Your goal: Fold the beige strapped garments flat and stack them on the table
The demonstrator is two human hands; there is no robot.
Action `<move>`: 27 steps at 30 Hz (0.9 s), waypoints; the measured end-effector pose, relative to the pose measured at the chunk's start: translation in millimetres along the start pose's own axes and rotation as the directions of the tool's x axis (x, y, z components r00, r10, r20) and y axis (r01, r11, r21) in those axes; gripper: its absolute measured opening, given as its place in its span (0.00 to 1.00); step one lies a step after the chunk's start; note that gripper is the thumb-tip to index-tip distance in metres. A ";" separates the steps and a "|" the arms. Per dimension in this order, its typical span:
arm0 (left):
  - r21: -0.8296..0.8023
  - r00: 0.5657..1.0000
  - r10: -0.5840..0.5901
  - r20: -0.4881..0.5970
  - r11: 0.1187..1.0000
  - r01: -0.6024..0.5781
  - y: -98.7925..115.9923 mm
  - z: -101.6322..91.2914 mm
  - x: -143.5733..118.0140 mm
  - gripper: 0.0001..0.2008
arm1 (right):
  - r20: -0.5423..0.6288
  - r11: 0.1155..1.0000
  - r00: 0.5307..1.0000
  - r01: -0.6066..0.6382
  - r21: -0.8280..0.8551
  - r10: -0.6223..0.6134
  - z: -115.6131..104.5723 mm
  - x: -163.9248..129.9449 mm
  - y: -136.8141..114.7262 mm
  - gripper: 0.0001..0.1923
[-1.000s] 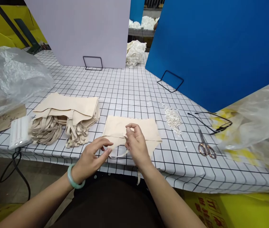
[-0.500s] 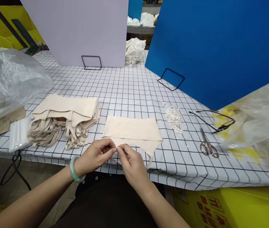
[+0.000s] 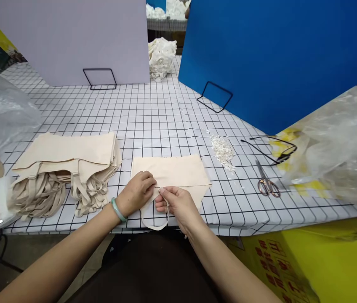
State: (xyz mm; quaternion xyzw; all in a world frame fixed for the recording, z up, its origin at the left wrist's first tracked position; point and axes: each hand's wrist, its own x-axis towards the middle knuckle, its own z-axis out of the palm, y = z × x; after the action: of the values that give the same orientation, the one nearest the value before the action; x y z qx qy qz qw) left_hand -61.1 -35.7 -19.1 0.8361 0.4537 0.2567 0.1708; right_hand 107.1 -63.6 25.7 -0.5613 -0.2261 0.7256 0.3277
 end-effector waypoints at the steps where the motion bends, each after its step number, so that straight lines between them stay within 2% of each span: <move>1: -0.028 1.000 -0.015 -0.021 0.999 0.015 -0.4 -0.3 1.0 0.09 | -0.017 1.000 1.000 -0.007 -0.010 0.007 2.7 1.1 0.4 0.12; 3: -0.101 0.998 -0.045 -0.047 0.994 0.040 -1.2 -2.5 2.6 0.09 | -0.042 0.999 0.999 -0.028 -0.017 0.027 7.4 3.7 0.9 0.10; 6: -0.182 0.999 -0.035 -0.014 0.983 0.032 -1.7 -7.0 2.6 0.09 | -0.079 0.999 0.996 -0.041 0.000 0.041 10.9 7.6 -0.1 0.08; 10: -0.141 0.999 0.014 0.032 0.990 -0.009 -1.9 -7.3 1.9 0.10 | -0.127 0.999 0.991 0.037 0.001 -0.037 10.3 8.9 -3.4 0.11; 14: -0.136 1.000 -0.023 -0.004 0.990 0.022 -3.1 -3.5 6.0 0.08 | -0.151 0.993 0.982 0.101 -0.065 -0.110 10.8 4.7 -3.1 0.13; 17: -0.219 0.994 -0.100 -0.036 0.971 0.090 -3.5 -4.2 9.8 0.08 | -0.132 0.996 0.989 0.062 -0.066 -0.070 14.4 2.5 0.5 0.13; 20: -0.274 0.987 -0.156 -0.027 0.951 0.143 -2.8 -6.9 12.2 0.08 | -0.171 0.999 0.985 0.019 0.031 -0.014 19.2 5.0 1.5 0.11; 27: -0.308 0.982 -0.188 -0.010 0.935 0.176 -1.3 -8.1 14.8 0.08 | -0.199 0.995 0.980 0.011 0.103 0.010 23.8 15.0 -6.5 0.08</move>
State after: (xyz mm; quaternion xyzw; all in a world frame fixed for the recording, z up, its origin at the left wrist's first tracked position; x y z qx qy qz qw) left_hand -59.9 -22.1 -9.2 0.7488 0.4873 0.3233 0.3120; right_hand 83.3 -47.3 26.6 -0.6135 -0.1542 0.6763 0.3775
